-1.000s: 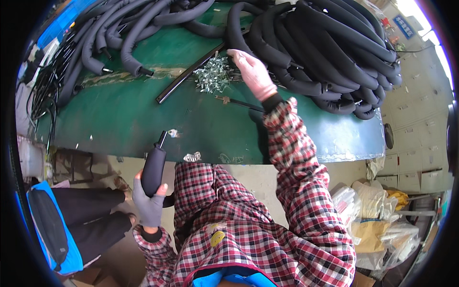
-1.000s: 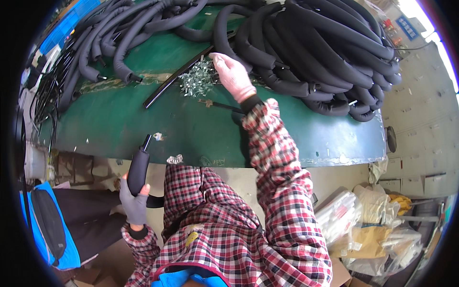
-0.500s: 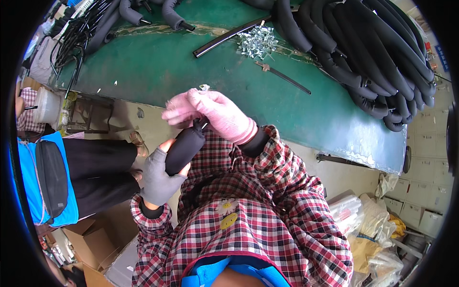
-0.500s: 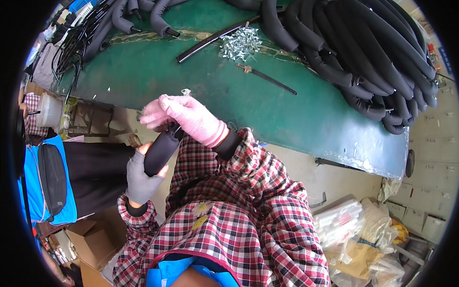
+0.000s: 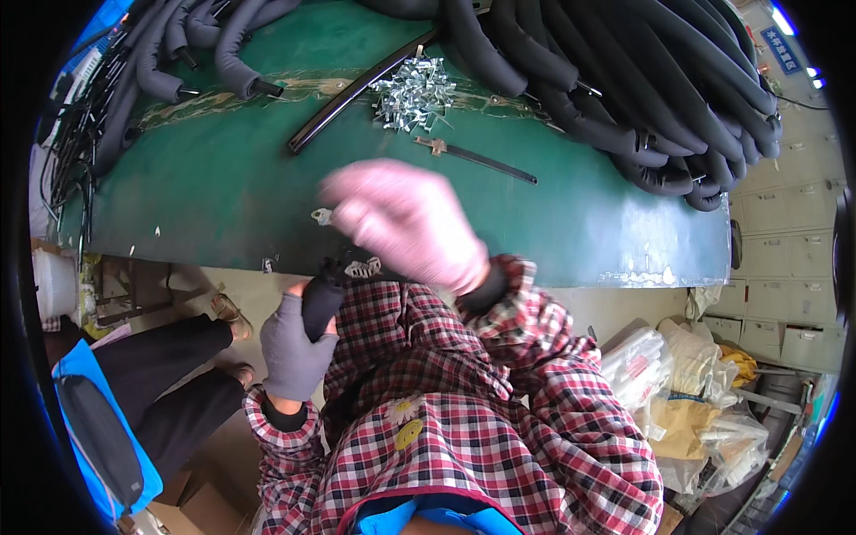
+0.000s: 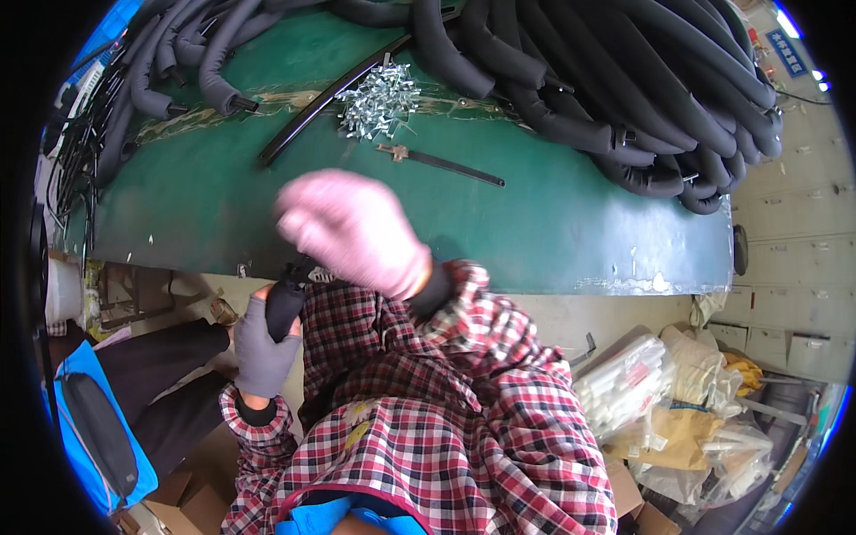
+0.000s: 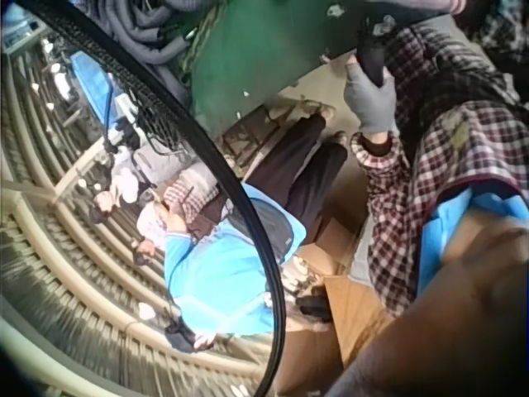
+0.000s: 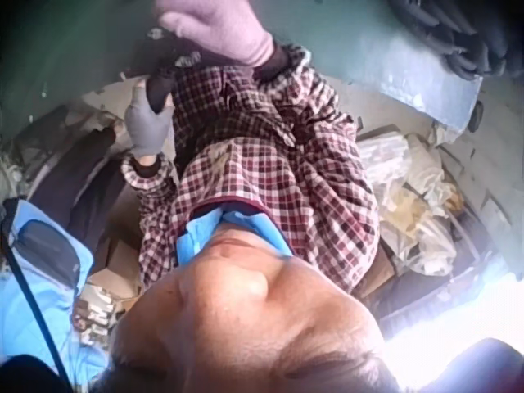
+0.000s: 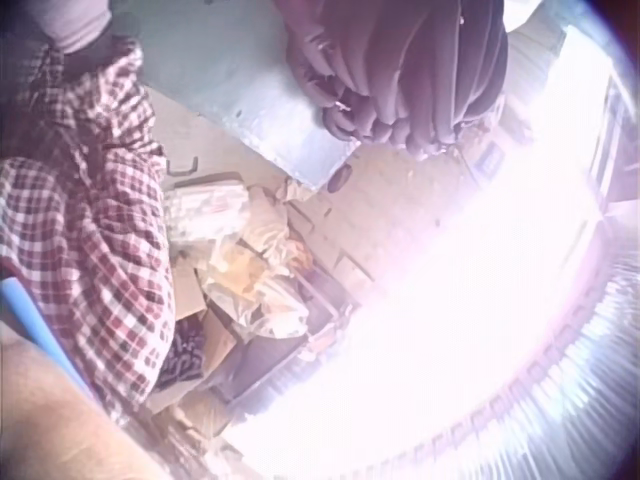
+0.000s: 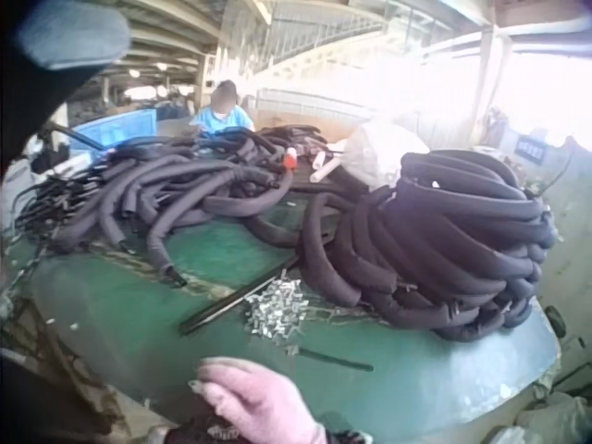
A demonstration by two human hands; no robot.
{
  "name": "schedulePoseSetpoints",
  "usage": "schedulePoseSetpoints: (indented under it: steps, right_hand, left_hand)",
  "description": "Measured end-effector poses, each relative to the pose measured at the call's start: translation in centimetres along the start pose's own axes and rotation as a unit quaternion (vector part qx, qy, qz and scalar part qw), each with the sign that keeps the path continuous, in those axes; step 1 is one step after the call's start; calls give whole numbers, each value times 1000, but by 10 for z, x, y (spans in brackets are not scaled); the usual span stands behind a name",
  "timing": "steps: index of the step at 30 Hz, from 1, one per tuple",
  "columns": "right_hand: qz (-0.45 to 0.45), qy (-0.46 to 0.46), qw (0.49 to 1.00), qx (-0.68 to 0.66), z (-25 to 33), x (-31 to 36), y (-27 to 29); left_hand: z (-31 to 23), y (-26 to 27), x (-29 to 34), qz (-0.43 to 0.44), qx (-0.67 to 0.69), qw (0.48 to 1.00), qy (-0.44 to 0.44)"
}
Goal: The person repeatedly picks up black foam tubes and small metal clips from a green worktable, inserts the clips into the tube ends, and places the assembled pieces back on the table. The process is repeated continuously with multiple tubes and clips.
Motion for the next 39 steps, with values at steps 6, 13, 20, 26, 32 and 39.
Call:
schedulePoseSetpoints:
  steps: [6, 13, 20, 26, 32, 39]
  right_hand:
    - [-61, -161, 874, 454, -61, -13, 113]
    - [-41, -67, 962, 262, -41, -11, 98]
    - [286, -352, 851, -264, -31, 73, -39]
    - [297, -408, 786, -358, -62, 102, -86]
    - [243, -425, 730, -478, -81, 130, -106]
    - [68, -431, 560, -704, -70, 149, -134]
  left_hand:
    - [-5, 10, -12, -74, 47, 993, 75]
    - [1, 32, 12, -102, 52, 979, 168]
    - [-19, 38, 17, -104, 73, 984, 127]
    - [-12, 30, 28, -76, 147, 976, 141]
    - [-8, 17, 28, -66, 186, 971, 135]
    - [-3, 2, 28, -107, 111, 981, 118]
Point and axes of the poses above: each hand's wrist, its own x-axis away from the middle knuckle, its own y-axis out of the back of the hand, z = x × y, the point moved 5 cm from there along -x, towards the middle knuckle, and after that the axes turned 11 degrees about -x, right-handed, at the moved point
